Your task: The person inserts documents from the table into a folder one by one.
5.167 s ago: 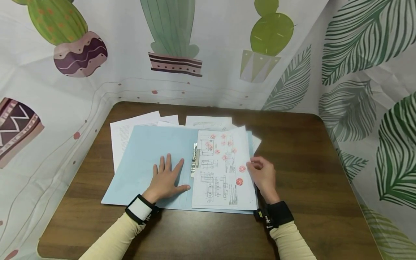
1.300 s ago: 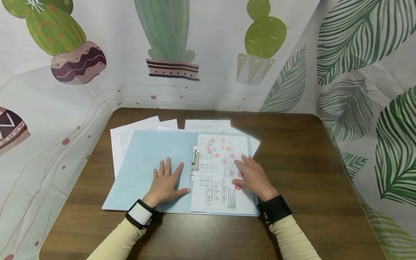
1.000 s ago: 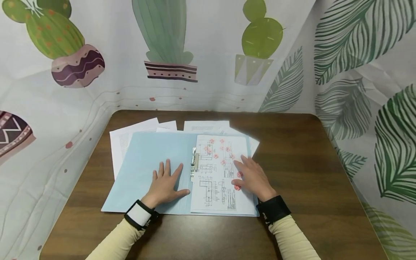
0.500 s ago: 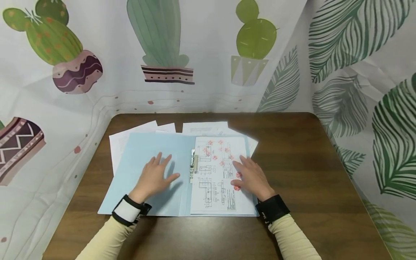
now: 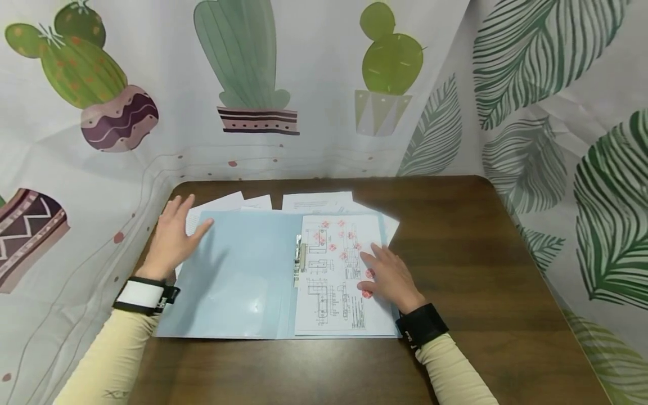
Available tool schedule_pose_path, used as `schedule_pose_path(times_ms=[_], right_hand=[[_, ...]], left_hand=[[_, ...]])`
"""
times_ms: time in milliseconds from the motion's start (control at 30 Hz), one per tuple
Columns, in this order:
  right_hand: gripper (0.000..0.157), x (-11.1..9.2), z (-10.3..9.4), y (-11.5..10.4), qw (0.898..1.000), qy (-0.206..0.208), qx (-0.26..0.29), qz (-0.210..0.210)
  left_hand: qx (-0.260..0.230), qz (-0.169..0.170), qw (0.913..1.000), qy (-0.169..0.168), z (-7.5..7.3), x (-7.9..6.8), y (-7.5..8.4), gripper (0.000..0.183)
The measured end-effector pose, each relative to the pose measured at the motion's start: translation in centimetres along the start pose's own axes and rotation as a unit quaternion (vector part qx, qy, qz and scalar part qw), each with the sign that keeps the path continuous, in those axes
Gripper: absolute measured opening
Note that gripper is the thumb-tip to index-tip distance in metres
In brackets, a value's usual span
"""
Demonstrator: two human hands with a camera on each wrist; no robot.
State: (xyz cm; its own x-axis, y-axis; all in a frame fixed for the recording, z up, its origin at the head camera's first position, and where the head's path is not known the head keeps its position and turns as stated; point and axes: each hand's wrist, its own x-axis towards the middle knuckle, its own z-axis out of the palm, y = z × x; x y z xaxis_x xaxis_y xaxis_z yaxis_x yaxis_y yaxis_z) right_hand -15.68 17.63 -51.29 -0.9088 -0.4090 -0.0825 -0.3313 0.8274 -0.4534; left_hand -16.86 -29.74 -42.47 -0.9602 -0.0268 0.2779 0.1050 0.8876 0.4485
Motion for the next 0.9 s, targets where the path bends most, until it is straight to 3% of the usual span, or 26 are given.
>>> schedule_pose_path(times_ms=[133, 367, 500, 733, 900], right_hand=[[0.081, -0.2, 0.1, 0.1, 1.000, 0.004, 0.000, -0.005], [0.080, -0.2, 0.1, 0.1, 1.000, 0.012, 0.007, -0.011], [0.080, -0.1, 0.1, 0.1, 1.000, 0.011, 0.006, -0.008], [0.081, -0.1, 0.0, 0.1, 1.000, 0.007, 0.002, -0.003], [0.080, -0.1, 0.1, 0.0, 1.000, -0.001, 0.005, 0.007]], left_hand=[[-0.001, -0.013, 0.9999, 0.001, -0.3, 0.9, -3.4, 0.073], [0.021, -0.074, 0.9958, -0.050, -0.2, 1.9, -8.9, 0.072], [0.030, -0.085, 0.9937, -0.067, 0.2, 2.3, -11.6, 0.065], [0.059, -0.094, 0.9906, -0.080, 0.4, 2.6, -14.8, 0.055], [0.065, -0.107, 0.9842, -0.126, 0.6, 2.7, -16.2, 0.064]])
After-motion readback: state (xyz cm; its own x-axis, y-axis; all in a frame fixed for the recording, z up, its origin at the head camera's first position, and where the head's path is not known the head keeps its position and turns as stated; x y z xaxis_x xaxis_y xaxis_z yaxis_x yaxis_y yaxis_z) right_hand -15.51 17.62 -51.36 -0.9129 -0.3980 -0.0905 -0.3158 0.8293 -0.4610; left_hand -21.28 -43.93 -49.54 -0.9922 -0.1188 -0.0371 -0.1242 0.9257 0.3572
